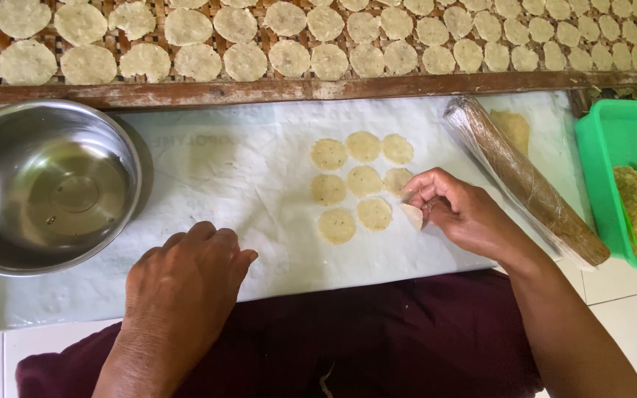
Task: Rolling out dough, cutting circular shapes using a mold, and arranging them on a large drying rack.
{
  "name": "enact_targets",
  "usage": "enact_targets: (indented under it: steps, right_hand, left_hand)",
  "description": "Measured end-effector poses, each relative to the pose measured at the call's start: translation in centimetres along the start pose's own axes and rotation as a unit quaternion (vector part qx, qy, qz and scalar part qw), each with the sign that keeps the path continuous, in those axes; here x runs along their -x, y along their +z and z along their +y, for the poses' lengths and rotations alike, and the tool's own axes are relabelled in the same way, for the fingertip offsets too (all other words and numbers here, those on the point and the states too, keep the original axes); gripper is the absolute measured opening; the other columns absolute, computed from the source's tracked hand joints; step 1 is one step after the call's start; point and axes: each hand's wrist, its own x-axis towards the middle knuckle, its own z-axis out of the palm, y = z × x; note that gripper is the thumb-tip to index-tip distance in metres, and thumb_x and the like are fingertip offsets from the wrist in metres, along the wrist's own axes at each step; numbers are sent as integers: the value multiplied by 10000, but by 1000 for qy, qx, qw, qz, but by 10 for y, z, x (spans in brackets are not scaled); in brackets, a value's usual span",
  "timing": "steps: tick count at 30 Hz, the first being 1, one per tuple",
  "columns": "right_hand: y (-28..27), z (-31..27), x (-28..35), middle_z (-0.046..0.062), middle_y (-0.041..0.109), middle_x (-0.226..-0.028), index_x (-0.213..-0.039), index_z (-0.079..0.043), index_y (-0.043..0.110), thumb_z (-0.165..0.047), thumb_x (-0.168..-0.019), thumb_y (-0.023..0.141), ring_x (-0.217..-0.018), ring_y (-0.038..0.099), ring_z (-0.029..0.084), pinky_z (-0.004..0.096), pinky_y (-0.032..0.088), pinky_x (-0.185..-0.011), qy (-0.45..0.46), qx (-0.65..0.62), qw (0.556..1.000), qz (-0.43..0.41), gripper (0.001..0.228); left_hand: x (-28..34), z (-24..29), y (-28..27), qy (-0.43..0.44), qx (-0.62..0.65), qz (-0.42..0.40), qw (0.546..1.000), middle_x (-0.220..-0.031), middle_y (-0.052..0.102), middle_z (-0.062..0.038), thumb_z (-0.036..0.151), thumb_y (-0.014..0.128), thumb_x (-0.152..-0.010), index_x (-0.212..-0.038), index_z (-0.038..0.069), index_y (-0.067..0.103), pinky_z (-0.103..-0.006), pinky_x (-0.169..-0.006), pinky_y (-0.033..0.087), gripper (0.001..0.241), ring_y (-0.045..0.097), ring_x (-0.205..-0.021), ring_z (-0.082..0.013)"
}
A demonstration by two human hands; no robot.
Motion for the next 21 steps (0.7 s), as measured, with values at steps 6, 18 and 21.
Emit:
enact_targets:
  steps: [6, 18, 21]
  right_hand:
    - [-9, 31, -6, 67, 663, -1019, -1243, -63, 603, 131, -847, 505, -872, 636, 148, 308, 546, -798, -12, -138, 990, -29, 452]
    - [4, -28, 30, 82, 648, -1130, -1259, -18, 580, 109, -931, 475, -962, 613, 149, 319, 533, -846, -176, -284, 938, -91, 367]
    - [16, -40, 33, 91, 662, -1137, -1283, -13, 585, 111, -928, 467, -976, 623, 151, 320, 538, -866, -199, -283, 931, -118, 394]
  left_hand:
    - [1, 3, -3, 26, 57, 48, 997, -932, 683, -51, 375, 654, -906, -900, 123, 684, -450, -702, 574, 254, 702, -845, -284]
    - [-16, 43, 22, 123, 627, -44, 768, -1529, 563, -146, 568, 377, -1004, -1582, 97, 367, -433, -1168, 379, 745, 471, -1461, -312]
    - [-22, 47, 36, 124, 737, -157, 646, -1542, 547, -133, 637, 301, -988, -1574, 81, 370, -415, -1221, 316, 811, 440, -1488, -294]
